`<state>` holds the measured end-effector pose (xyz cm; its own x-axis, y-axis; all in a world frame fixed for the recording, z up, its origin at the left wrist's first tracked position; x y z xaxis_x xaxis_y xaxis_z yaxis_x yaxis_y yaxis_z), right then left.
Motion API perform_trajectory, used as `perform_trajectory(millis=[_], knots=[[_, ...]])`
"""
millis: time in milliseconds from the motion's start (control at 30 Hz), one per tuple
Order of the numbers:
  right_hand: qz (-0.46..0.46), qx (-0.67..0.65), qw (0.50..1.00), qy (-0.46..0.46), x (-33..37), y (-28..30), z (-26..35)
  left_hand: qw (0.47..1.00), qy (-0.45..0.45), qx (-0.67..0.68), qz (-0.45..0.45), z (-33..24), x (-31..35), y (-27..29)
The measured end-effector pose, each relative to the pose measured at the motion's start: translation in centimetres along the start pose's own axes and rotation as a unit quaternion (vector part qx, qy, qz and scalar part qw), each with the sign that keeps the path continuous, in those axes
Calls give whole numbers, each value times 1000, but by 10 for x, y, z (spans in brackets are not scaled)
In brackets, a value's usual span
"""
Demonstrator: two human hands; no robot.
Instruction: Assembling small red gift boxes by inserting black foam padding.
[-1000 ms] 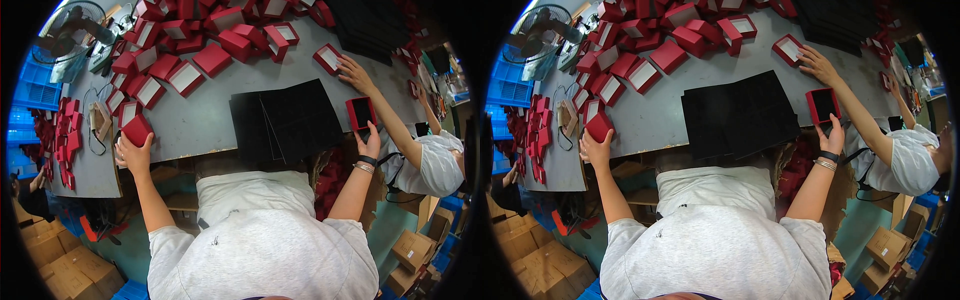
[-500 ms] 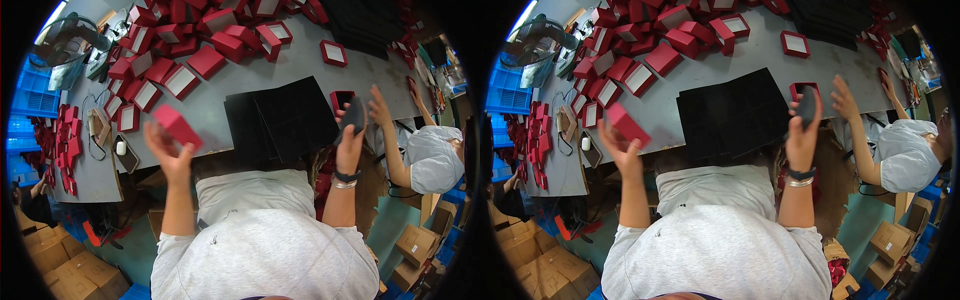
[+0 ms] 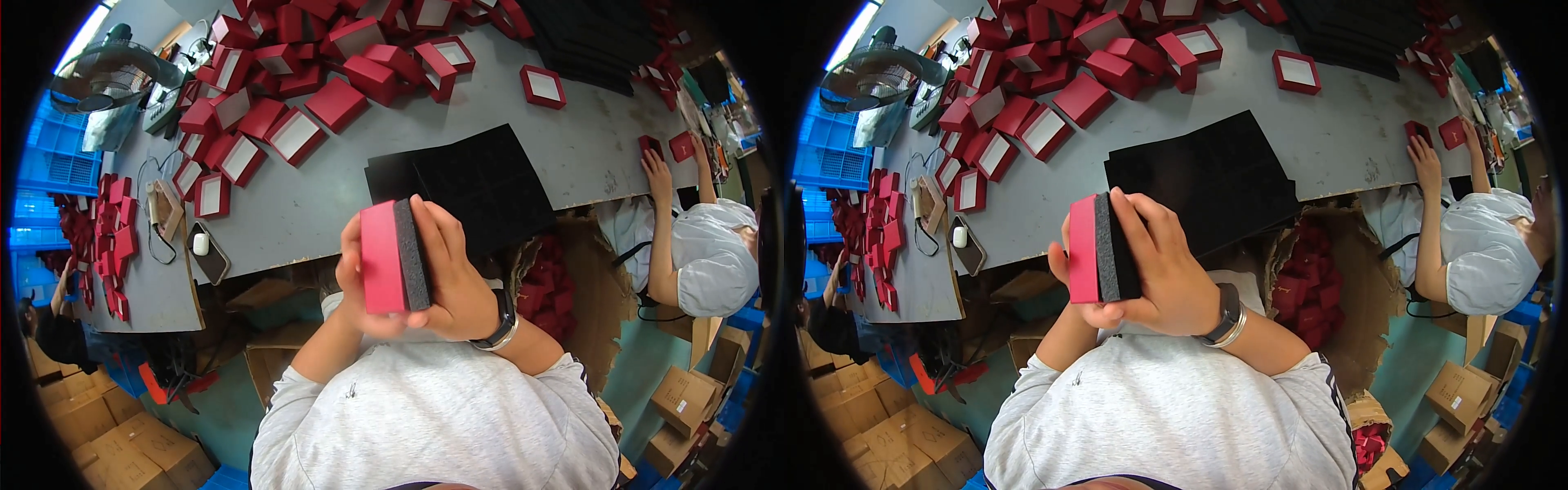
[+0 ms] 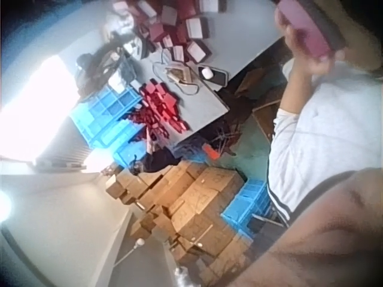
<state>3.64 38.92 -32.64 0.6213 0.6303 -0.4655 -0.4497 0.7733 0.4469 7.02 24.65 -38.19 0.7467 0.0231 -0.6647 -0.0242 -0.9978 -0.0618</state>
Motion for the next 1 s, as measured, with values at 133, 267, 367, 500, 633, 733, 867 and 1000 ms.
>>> perform_trajectory(millis=[133, 267, 367, 500, 633, 733, 867, 1000], knots=[[60, 53, 996, 30, -3, 7, 8, 1000, 27, 3, 0, 1, 17, 3], [40, 68, 996, 50, 0, 13, 7, 957, 241, 152, -61, -5, 32, 9], [87, 29, 992, 82, 1, 9, 11, 939, 299, 150, -74, -9, 29, 6], [138, 48, 986, 84, 3, 8, 16, 983, 163, 88, -9, -5, 33, 7], [109, 13, 991, 77, 14, 0, 19, 995, 63, 66, -28, -15, 7, 5], [-57, 136, 972, 180, 25, 14, 26, 909, 273, 299, -95, 2, 56, 21], [71, 108, 968, 214, 21, 7, 38, 862, 340, 368, -79, 7, 67, 20], [117, 113, 979, 124, 12, 3, 41, 890, 268, 366, -41, -3, 44, 0]])
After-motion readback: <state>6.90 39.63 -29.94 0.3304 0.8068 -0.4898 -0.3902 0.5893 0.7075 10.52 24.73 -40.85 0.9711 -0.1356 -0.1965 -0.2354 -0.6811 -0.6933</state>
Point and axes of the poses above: each hand's wrist, its own x-axis away from the middle knuckle, its own y-axis out of the back of the hand, z = x × y, the point moved 3 cm from there along -x, towards the middle knuckle, and after that the axes turned 8 degrees about y, right-handed, at the moved point
